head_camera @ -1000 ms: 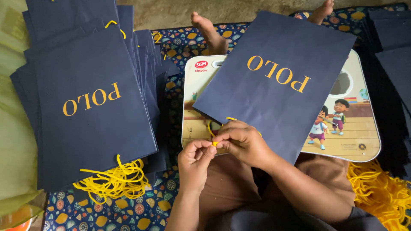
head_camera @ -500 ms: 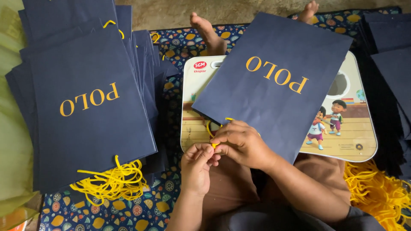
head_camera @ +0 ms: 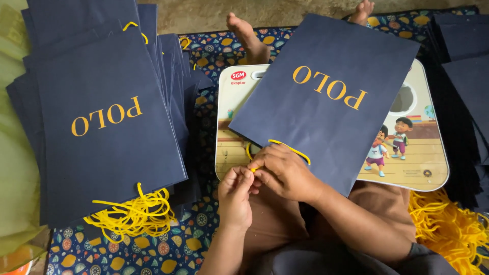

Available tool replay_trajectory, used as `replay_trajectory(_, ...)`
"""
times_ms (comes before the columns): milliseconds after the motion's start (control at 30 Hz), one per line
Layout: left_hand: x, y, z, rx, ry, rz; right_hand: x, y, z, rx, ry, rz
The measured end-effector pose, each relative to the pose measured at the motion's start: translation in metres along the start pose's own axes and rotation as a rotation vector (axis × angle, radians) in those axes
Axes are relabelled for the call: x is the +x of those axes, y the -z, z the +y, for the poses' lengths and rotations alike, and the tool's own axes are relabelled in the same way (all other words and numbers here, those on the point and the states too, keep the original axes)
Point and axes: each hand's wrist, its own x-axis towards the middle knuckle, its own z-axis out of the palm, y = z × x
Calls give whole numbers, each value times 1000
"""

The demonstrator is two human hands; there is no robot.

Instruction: The person sits on the floor and attaches yellow cord handles to navy paper shopping bags. They thread each cord end through the punched holes inside a bag, knot the ends to secure the handle, and stack the finished bag with completed bags beside them.

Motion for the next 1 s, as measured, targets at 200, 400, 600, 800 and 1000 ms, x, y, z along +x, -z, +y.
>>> replay_trajectory(200,-1,-4,5,171,-81,71,-2,-6,6,9,-54,35)
replay_trajectory(400,-5,-3,4,367,-332,31,0,-7,4,-35,-50,54)
replay_trajectory(600,-7,-14,37,730,-584,-60,-2,-2,4,-42,-108,-39)
replay_trajectory(800,8,-7,38,882,-855,-52,-3,-9,18,-16,65,55)
replay_trajectory(1000,9,-8,44,1088,-1023,-60,-5,-6,17,-24,13,37)
